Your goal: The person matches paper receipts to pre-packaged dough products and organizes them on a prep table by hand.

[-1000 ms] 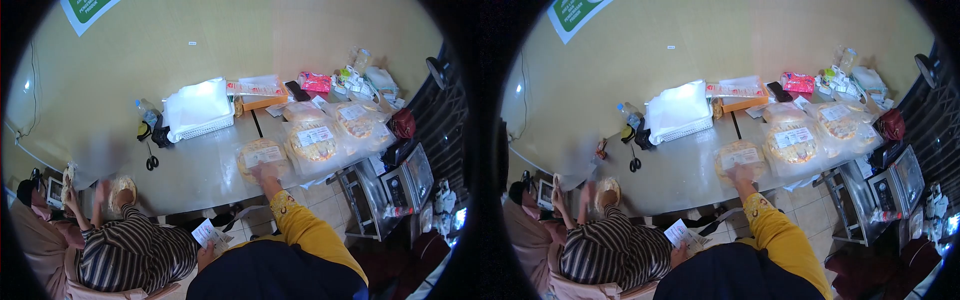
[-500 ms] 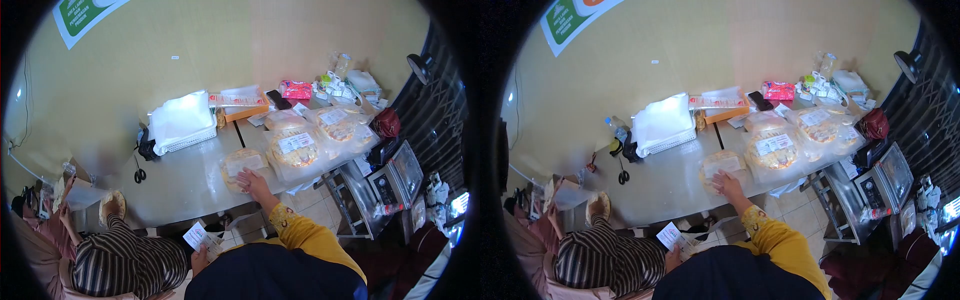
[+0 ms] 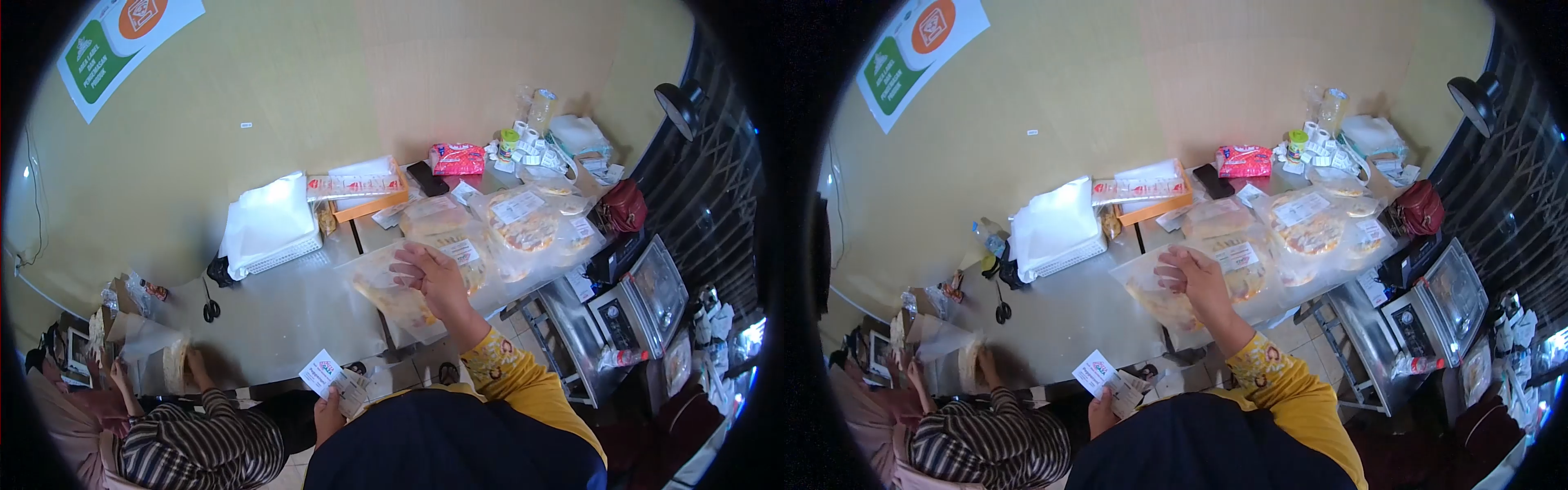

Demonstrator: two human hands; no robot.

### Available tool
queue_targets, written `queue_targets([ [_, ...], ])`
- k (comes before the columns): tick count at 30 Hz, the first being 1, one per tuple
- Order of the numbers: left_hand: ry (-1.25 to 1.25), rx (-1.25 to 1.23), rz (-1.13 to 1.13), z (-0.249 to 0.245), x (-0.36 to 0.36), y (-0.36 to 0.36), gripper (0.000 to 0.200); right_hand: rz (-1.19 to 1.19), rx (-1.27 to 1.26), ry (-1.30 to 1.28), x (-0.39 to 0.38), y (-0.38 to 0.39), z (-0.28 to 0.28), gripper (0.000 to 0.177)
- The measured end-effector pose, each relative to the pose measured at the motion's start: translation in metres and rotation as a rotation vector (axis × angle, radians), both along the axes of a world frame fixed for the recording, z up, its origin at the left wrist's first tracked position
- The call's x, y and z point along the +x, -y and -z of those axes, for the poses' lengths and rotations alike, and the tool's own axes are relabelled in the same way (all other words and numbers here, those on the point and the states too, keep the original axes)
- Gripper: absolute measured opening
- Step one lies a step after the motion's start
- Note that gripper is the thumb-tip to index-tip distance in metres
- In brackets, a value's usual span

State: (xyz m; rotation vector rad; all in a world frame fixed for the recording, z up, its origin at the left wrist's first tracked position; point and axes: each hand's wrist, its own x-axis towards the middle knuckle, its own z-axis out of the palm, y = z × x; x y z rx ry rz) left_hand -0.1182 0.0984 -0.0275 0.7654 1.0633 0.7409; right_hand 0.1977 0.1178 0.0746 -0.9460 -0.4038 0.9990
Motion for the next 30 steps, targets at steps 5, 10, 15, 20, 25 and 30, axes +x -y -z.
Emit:
queue_targets([
  [5, 0.036, 0.006, -0.009, -0.014, 0.050, -0.001, 0.031, 0.108, 0.017, 0.081, 0.057, 0.014, 0.018, 0.041],
  [10, 0.077, -0.016, -0.014, -0.002, 0.084, 0.001, 0.032, 0.055, -0.110, -0.113, 0.103, 0.035, 0.075, 0.041],
  [15, 0.180, -0.091, -0.008, -0.018, 0.111, 0.002, 0.026, -0.127, -0.182, -0.197, 0.115, 0.062, 0.089, 0.041],
  [20, 0.272, -0.154, 0.028, -0.038, 0.128, -0.008, 0.030, -0.454, -0.459, -0.043, 0.106, 0.088, 0.066, 0.033],
  [25, 0.405, -0.222, 0.095, -0.056, 0.130, -0.019, 0.036, -0.549, -0.336, 0.421, 0.063, 0.099, 0.062, 0.024],
  [30, 0.422, -0.200, 0.163, -0.071, 0.117, -0.017, 0.039, -0.409, -0.122, 0.704, -0.004, 0.079, 0.044, 0.018],
])
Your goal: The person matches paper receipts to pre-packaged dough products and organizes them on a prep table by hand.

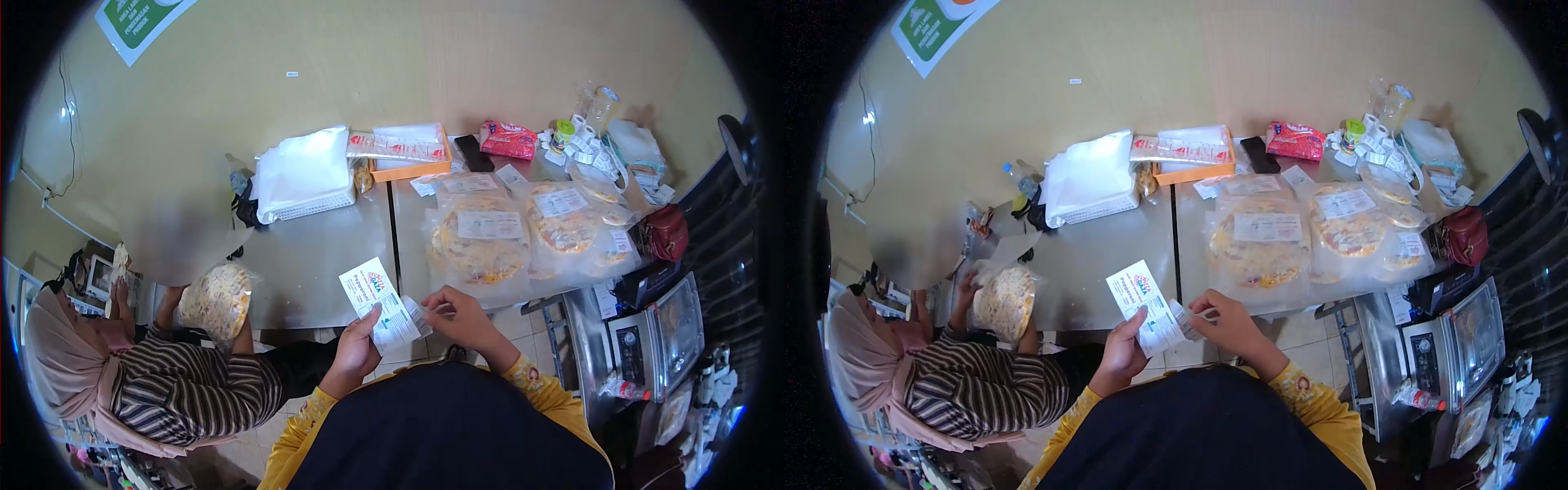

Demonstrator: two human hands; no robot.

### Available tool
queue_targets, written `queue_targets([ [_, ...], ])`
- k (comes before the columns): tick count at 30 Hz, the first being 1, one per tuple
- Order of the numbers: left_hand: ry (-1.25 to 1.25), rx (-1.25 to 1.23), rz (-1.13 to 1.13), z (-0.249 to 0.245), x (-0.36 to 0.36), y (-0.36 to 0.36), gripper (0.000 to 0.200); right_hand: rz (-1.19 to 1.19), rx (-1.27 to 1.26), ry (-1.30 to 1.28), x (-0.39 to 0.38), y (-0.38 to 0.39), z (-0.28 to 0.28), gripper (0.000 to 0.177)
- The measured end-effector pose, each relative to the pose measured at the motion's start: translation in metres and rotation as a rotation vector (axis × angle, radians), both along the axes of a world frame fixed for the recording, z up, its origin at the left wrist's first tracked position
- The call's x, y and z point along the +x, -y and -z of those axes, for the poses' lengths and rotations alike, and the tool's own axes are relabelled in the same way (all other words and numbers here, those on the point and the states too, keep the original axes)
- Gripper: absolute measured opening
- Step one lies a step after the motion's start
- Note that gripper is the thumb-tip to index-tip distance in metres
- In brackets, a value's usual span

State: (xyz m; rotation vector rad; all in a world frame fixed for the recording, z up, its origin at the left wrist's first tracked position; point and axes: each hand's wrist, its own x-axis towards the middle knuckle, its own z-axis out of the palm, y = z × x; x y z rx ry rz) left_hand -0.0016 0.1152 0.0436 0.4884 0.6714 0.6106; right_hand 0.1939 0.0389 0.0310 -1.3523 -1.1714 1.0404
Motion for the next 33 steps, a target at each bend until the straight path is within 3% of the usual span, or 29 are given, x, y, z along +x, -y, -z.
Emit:
queue_targets([
  [8, 0.067, -0.005, 0.039, -0.005, -0.058, 0.002, 0.042, -0.111, -0.053, -0.128, -0.058, -0.013, -0.010, 0.011],
  [11, 0.045, -0.034, 0.130, -0.005, -0.083, 0.001, 0.043, -0.118, 0.004, -0.041, -0.078, -0.016, -0.007, 0.012],
  [15, 0.087, -0.145, 0.146, -0.007, -0.110, 0.000, 0.044, -0.177, 0.201, 0.471, -0.101, -0.016, -0.027, 0.012],
  [17, 0.105, -0.195, 0.149, -0.004, -0.122, 0.000, 0.045, -0.169, 0.389, 0.627, -0.111, -0.016, -0.027, 0.013],
  [23, 0.140, -0.282, 0.210, 0.002, -0.155, 0.001, 0.045, -0.262, 0.543, 0.916, -0.138, -0.009, -0.035, 0.017],
  [26, 0.126, -0.321, 0.221, 0.004, -0.170, 0.002, 0.045, -0.271, 0.597, 0.985, -0.151, -0.005, -0.037, 0.019],
  [33, 0.107, -0.290, 0.299, 0.004, -0.194, 0.004, 0.046, -0.231, 0.547, 0.782, -0.178, -0.007, -0.020, 0.015],
])
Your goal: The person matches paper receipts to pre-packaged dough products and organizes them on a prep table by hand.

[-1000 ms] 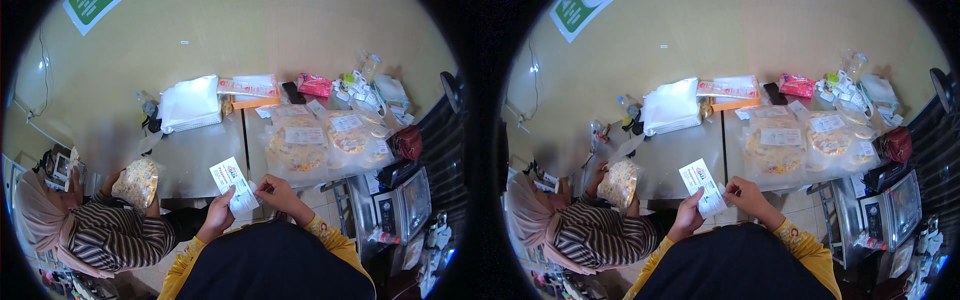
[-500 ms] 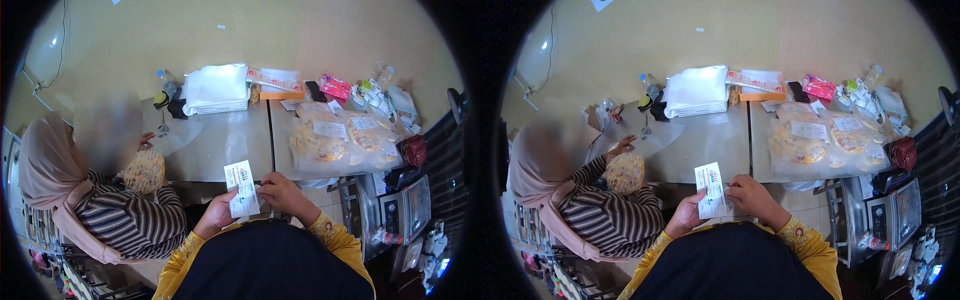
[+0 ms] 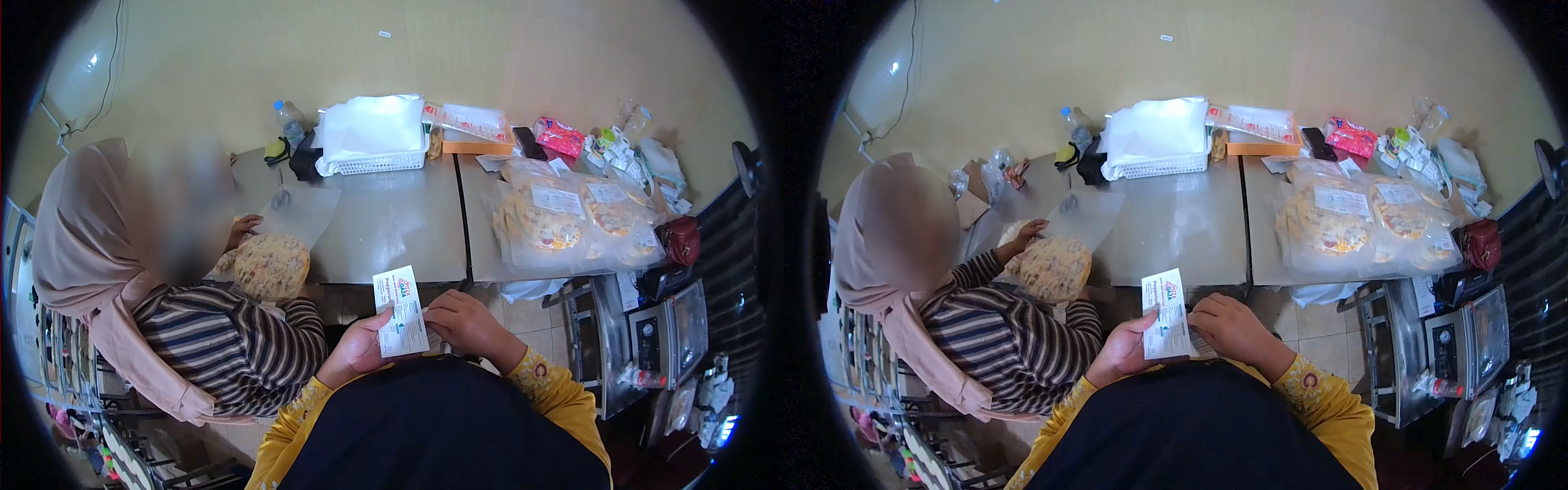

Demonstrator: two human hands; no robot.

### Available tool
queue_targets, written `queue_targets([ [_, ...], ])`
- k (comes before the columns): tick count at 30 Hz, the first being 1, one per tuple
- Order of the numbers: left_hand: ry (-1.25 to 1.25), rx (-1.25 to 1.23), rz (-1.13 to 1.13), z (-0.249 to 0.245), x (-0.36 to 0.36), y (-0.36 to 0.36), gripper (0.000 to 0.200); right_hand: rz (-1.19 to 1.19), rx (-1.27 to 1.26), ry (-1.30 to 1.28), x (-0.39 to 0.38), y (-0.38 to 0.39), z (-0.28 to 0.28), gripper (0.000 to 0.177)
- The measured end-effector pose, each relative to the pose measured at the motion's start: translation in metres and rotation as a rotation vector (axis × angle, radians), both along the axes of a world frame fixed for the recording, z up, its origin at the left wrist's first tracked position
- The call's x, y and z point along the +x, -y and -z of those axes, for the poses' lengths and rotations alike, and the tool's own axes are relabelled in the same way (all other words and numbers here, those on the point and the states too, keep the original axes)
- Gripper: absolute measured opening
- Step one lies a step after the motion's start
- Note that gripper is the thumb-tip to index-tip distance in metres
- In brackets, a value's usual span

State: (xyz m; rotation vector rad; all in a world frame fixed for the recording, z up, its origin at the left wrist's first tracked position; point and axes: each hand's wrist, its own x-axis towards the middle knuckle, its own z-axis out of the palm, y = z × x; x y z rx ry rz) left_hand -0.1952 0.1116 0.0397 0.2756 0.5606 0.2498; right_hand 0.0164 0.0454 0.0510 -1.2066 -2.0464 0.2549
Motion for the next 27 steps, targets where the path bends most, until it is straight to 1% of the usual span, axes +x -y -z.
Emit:
queue_targets([
  [5, -0.010, 0.019, 0.000, -0.002, -0.003, 0.004, 0.048, -0.007, -0.004, 0.034, -0.005, 0.002, -0.005, 0.012],
  [8, -0.007, -0.016, -0.005, -0.001, -0.006, 0.004, 0.047, -0.023, 0.018, 0.055, -0.005, 0.003, -0.005, 0.012],
  [11, 0.032, 0.099, -0.055, -0.004, -0.004, 0.008, 0.047, 0.038, 0.034, -0.035, -0.005, 0.003, -0.002, 0.012],
  [14, 0.066, 0.327, -0.149, 0.005, 0.000, 0.014, 0.049, 0.269, -0.278, -0.345, -0.005, 0.008, -0.015, 0.009],
  [17, 0.009, 0.367, -0.178, 0.005, 0.005, 0.020, 0.048, 0.176, -0.717, -0.953, -0.022, 0.004, -0.021, 0.010],
  [20, 0.162, 0.334, -0.212, 0.026, 0.006, 0.023, 0.048, 0.013, -0.813, -1.226, -0.049, -0.001, 0.000, 0.011],
  [23, 0.101, 0.270, -0.292, 0.019, 0.009, 0.029, 0.051, 0.033, -0.857, -1.183, -0.059, -0.003, 0.014, 0.012],
  [27, 0.138, 0.293, -0.298, 0.018, 0.009, 0.032, 0.055, 0.036, -0.874, -1.147, -0.061, -0.003, 0.012, 0.011],
])
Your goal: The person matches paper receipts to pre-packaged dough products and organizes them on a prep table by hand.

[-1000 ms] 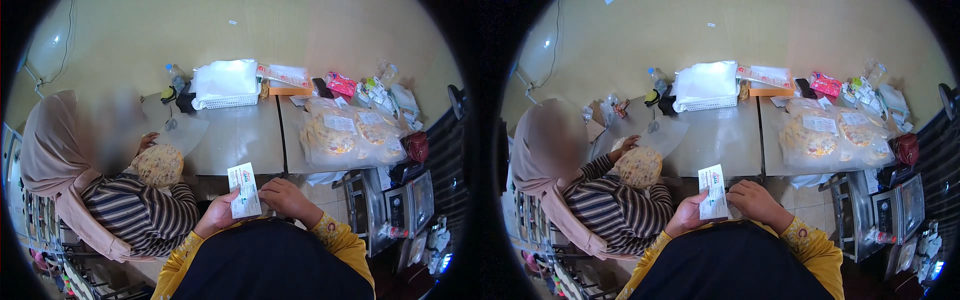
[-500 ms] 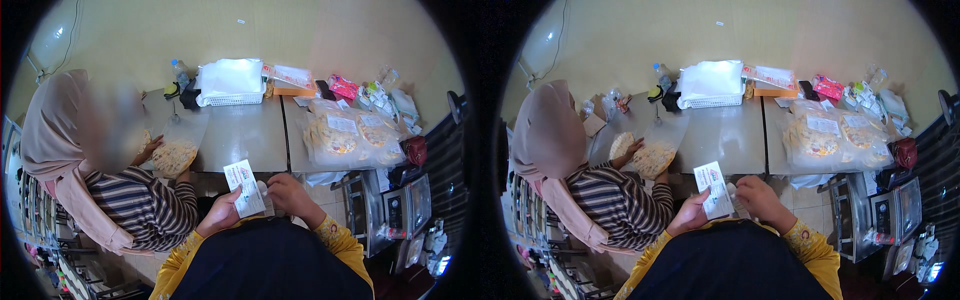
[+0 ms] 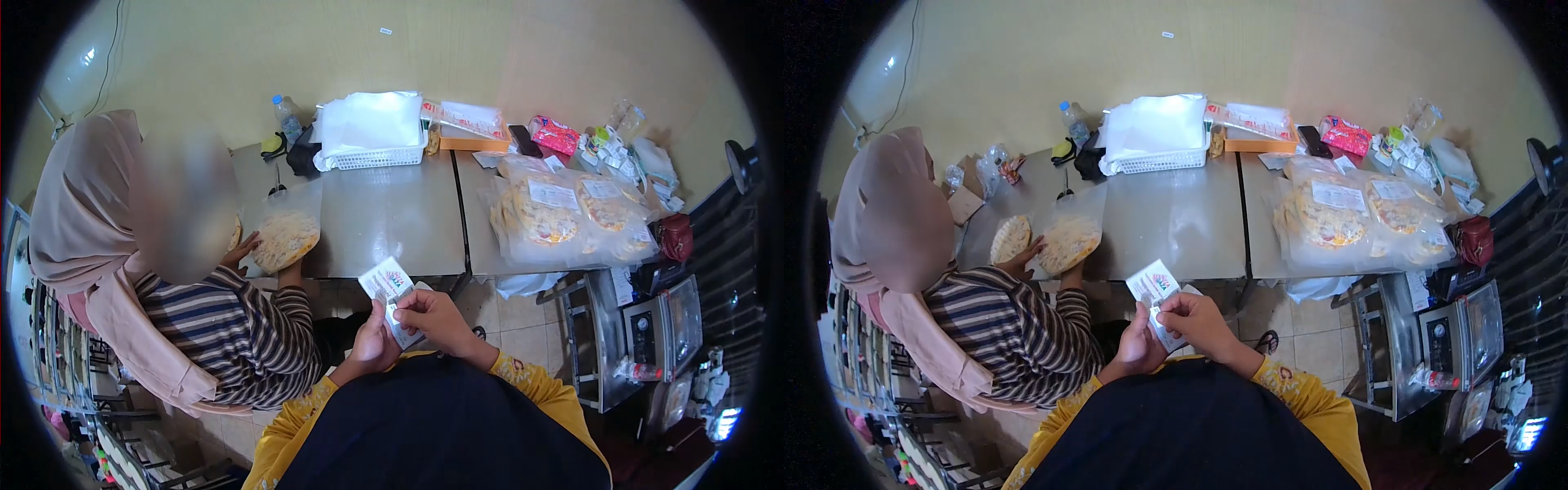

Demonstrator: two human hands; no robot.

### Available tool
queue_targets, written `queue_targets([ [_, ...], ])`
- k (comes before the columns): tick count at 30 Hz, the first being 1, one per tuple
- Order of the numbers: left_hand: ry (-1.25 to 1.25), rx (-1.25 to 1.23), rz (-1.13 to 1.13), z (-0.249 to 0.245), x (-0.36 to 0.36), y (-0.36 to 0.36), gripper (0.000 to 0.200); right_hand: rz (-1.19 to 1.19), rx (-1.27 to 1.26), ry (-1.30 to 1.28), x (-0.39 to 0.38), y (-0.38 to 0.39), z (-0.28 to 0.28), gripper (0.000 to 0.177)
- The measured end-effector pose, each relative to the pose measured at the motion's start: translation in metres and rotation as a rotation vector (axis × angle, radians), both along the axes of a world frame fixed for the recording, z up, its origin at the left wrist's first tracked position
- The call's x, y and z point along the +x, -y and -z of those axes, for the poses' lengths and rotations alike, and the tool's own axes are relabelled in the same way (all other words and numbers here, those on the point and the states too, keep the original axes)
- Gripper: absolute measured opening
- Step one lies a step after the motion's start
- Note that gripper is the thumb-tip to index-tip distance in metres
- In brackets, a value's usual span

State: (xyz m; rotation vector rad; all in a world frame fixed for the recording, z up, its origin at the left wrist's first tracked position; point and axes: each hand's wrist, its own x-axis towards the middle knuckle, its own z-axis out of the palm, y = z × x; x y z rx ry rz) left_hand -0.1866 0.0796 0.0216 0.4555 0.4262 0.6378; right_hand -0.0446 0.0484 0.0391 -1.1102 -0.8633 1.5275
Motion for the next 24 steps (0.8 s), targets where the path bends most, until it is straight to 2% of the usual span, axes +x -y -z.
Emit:
queue_targets([
  [8, -0.051, 0.002, -0.016, 0.008, 0.000, -0.005, 0.052, 0.011, 0.004, 0.090, -0.002, -0.007, 0.001, 0.010],
  [14, -0.100, -0.065, -0.083, -0.003, 0.007, -0.006, 0.051, 0.063, 0.071, 0.210, -0.004, -0.012, 0.005, 0.011],
  [24, -0.014, 0.034, -0.053, 0.012, 0.008, -0.010, 0.047, 0.134, 0.140, 0.418, -0.003, -0.020, 0.007, 0.018],
])
